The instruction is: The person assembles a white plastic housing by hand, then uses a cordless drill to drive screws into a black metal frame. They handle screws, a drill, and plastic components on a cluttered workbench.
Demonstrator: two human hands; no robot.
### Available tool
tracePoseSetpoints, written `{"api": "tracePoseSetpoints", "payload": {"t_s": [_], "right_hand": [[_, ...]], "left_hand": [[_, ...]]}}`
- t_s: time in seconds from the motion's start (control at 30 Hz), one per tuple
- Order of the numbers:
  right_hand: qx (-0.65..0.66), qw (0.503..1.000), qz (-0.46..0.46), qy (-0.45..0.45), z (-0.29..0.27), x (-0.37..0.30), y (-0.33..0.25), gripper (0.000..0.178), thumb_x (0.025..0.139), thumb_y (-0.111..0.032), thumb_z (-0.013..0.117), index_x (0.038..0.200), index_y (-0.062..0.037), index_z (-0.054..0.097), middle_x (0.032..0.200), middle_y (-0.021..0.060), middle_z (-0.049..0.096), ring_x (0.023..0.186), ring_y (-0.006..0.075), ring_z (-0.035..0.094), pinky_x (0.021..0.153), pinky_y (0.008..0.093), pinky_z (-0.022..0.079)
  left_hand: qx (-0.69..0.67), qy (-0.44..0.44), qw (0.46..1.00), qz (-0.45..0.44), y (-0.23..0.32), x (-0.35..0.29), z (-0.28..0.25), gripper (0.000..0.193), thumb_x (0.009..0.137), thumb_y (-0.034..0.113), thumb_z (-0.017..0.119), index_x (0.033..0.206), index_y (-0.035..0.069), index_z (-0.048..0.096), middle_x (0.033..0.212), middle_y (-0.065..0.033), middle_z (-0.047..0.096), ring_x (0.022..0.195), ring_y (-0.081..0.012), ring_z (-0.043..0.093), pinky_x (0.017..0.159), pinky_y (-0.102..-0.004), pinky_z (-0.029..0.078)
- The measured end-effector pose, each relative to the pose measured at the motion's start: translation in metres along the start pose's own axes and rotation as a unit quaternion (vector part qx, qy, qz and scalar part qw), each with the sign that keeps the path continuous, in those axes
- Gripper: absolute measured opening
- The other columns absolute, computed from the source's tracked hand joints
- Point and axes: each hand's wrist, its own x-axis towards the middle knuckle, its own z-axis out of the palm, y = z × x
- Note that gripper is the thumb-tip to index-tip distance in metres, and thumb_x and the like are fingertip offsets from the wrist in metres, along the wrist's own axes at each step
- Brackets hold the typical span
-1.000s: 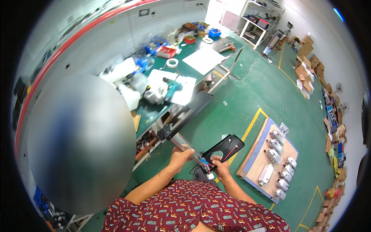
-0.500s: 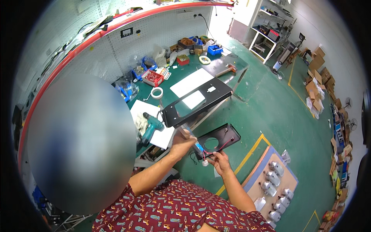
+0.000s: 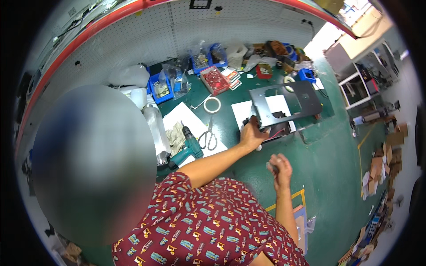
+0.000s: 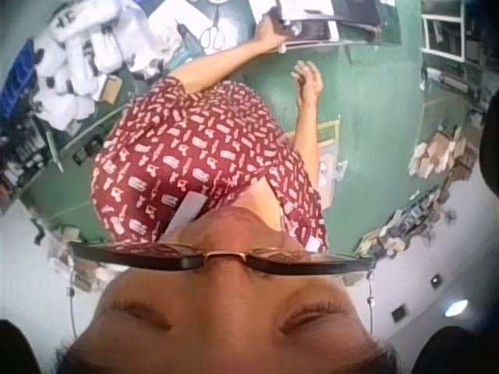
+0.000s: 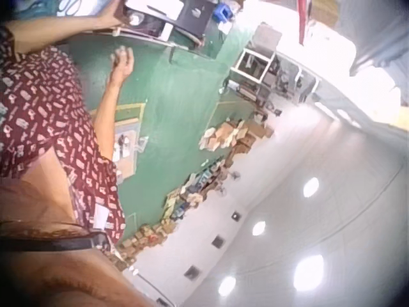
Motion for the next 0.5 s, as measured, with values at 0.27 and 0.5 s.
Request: {"api": "tracePoseSetpoints", "payload": {"t_s": [0.27,0.5], "right_hand": [[0.137,0.979,-0.029,-0.149,0.09,0.143,-0.1,0.042,0.101,-0.034,0.068,0.129,-0.0045,0.062,0.131,0.0179,0.068,0.12,0.0281,0.065,0.098,0.0422,0.051],[0.193,0.948,0.053,-0.248,0.095,0.163,-0.104,0.022,0.102,-0.022,0.064,0.116,-0.0058,0.064,0.113,0.0156,0.073,0.105,0.0247,0.07,0.086,0.0404,0.056]], "left_hand": [[0.024,0.037,0.985,0.169,-0.073,0.055,0.048,0.065,0.078,0.007,0.085,0.136,0.003,0.054,0.115,-0.0159,0.072,0.101,-0.035,0.072,0.085,-0.0448,0.058],[0.125,0.029,0.992,-0.017,-0.11,-0.016,-0.066,0.073,0.078,0.006,0.081,0.144,0.002,0.049,0.139,-0.0205,0.057,0.123,-0.038,0.058,0.104,-0.0459,0.049]]}}
